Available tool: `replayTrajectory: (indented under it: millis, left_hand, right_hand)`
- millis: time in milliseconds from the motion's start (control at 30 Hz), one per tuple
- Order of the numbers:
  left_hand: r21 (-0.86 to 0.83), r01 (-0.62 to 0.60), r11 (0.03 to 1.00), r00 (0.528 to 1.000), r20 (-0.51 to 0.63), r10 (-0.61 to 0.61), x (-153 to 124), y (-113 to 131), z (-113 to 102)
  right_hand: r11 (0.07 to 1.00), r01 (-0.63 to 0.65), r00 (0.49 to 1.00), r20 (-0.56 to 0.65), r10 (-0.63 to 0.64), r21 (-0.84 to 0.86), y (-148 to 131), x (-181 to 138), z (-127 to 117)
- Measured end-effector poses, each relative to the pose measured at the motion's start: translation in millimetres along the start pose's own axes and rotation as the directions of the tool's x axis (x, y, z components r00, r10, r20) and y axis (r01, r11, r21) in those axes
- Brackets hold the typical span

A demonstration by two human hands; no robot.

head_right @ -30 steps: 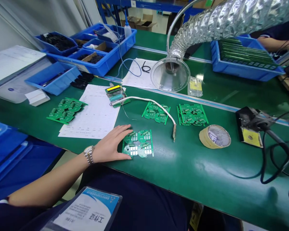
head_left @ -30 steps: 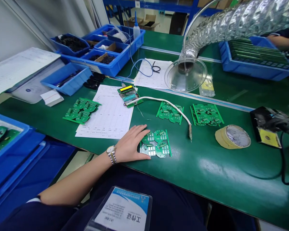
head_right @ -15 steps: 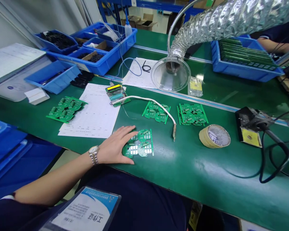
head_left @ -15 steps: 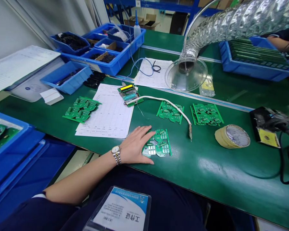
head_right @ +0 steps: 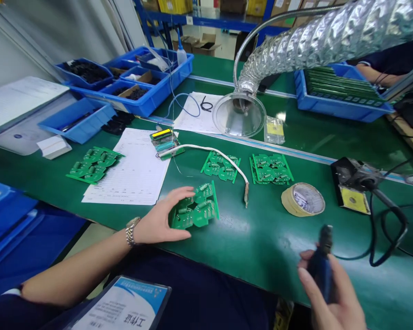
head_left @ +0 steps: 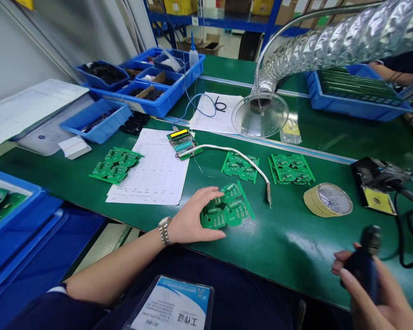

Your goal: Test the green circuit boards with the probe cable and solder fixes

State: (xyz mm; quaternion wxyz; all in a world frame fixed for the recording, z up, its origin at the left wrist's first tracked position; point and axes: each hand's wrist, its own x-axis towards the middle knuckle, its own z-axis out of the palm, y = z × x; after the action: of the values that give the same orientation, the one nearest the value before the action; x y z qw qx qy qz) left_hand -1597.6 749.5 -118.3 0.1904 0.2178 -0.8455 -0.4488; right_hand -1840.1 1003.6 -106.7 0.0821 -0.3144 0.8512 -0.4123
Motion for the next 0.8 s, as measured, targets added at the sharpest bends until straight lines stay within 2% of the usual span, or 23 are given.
replayTrajectory:
  millis: [33, 67, 133, 200, 267, 367, 500, 600, 667, 800]
  left_hand:
    - [-0.243, 0.076, 0.967, 0.997, 0.031, -0.071, 0, 3, 1]
    - [-0.474, 0.158, 0.866, 0.987, 0.081, -0.136, 1, 6, 2]
    - [-0.772, 0.295, 0.563, 0.954, 0.200, -0.225, 3, 11, 7]
    - [-0.867, 0.371, 0.334, 0.918, 0.288, -0.271, 5, 16, 12]
    - [-0.893, 0.387, 0.231, 0.903, 0.317, -0.289, 6, 21, 16]
    - [-0.914, 0.349, 0.209, 0.913, 0.281, -0.295, 5, 27, 22]
    - [-0.912, 0.259, 0.319, 0.947, 0.175, -0.270, 0, 28, 30]
    - [-0.890, 0.239, 0.389, 0.957, 0.148, -0.250, -2, 27, 35]
    - [-0.897, 0.261, 0.358, 0.955, 0.184, -0.234, -3, 28, 35]
    - [-0.918, 0.364, 0.158, 0.918, 0.326, -0.224, 0, 32, 31]
  right_hand:
    - [0.998, 0.062, 0.997, 0.045, -0.063, 0.024, -3, -1, 10]
    - [0.988, 0.147, 0.984, 0.090, -0.151, 0.041, -7, -3, 20]
    - [0.935, 0.351, 0.921, 0.159, -0.355, 0.050, -18, -7, 42]
    - [0.858, 0.512, 0.836, 0.204, -0.510, 0.048, -31, -11, 63]
    - [0.809, 0.586, 0.777, 0.254, -0.576, 0.043, -41, -15, 79]
    - [0.795, 0.606, 0.749, 0.316, -0.582, 0.029, -48, -17, 93]
    - [0.806, 0.591, 0.754, 0.343, -0.560, 0.019, -52, -17, 99]
    - [0.803, 0.596, 0.748, 0.362, -0.557, 0.004, -57, -16, 100]
    - [0.797, 0.604, 0.743, 0.364, -0.561, -0.006, -58, -16, 99]
    - [0.766, 0.641, 0.728, 0.358, -0.584, -0.053, -51, -10, 95]
